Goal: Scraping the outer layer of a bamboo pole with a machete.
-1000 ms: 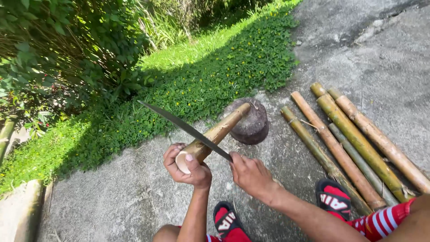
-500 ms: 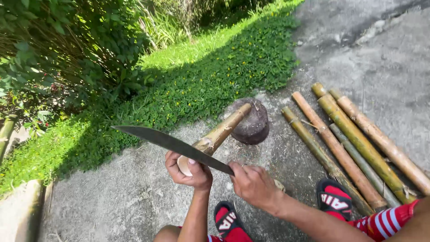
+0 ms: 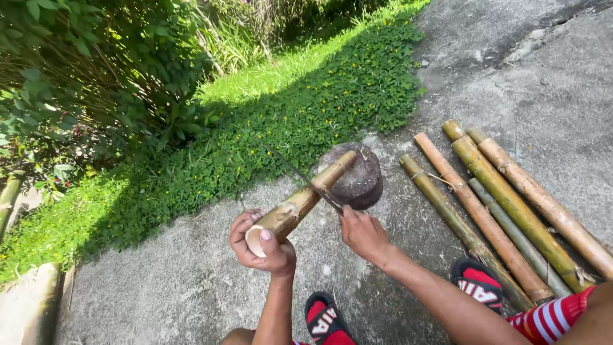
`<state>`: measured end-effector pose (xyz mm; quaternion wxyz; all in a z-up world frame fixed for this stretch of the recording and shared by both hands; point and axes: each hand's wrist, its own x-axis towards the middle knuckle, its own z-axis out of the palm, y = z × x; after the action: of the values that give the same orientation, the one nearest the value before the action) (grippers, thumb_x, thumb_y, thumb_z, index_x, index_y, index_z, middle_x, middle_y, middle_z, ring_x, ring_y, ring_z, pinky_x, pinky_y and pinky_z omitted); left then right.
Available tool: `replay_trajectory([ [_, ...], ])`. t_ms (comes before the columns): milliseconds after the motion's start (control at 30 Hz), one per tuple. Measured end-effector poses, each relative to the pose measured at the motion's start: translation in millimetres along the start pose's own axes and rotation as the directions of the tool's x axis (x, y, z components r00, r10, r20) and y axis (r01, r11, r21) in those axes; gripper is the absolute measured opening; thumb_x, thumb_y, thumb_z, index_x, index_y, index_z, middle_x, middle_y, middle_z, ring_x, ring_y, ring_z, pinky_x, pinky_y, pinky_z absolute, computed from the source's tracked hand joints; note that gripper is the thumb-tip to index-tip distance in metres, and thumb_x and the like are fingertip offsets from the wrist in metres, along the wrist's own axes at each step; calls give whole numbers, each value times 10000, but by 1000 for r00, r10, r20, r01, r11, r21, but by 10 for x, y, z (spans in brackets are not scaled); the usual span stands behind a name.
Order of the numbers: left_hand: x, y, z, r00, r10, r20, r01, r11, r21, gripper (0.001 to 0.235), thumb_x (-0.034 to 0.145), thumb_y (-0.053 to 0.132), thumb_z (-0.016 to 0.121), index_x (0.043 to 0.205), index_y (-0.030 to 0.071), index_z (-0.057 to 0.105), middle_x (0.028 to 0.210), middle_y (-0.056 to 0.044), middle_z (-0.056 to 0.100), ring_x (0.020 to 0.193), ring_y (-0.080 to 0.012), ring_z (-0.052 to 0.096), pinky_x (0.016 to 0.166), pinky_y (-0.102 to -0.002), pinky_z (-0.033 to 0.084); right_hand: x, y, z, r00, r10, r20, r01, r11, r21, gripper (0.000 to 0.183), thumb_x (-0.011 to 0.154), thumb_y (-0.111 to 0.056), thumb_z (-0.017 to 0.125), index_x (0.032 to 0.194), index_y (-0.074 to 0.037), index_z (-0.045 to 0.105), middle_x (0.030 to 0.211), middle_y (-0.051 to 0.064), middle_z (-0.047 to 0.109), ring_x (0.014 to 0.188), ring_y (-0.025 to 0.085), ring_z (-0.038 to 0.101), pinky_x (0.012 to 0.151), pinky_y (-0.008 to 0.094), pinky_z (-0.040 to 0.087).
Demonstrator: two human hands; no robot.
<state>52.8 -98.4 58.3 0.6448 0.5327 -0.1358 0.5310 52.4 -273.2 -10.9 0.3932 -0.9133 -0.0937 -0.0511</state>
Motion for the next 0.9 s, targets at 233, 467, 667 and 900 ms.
replay_trajectory([
  [233,6,40,8,1000,-18,23,17,1000,20,367,945,292,667,1146,30,507,1125,-156,551,1030,-224,552,986,-413,501,-241,-370,-159,987,-158,-10,158,987,39,225,972,-148,540,1106,26,587,707,238,711,554,397,707,467,512,560],
  [467,55,56,13,1000,2,2,-3,997,77,347,955,284,667,1138,10,558,1081,-145,596,1005,-222,571,960,-388,494,225,460,321,990,46,133,-49,998,24,239,1052,-134,407,1081,40,568,686,171,656,474,286,669,370,416,532],
  [667,144,143,-77,996,3,86,-29,953,302,304,983,240,616,1128,-26,630,1136,-141,618,1089,-248,597,1002,-401,505,117,443,110,976,181,122,-185,983,19,287,1091,-183,405,1035,3,615,727,202,683,537,307,656,445,437,511],
  [900,-65,178,70,998,55,39,-66,907,417,444,1057,415,571,1209,2,503,1255,-139,525,1194,-248,534,1069,-405,453,-548,-751,-349,946,-286,-155,289,957,-4,344,880,-136,626,1172,44,607,771,231,713,602,411,713,536,497,587],
])
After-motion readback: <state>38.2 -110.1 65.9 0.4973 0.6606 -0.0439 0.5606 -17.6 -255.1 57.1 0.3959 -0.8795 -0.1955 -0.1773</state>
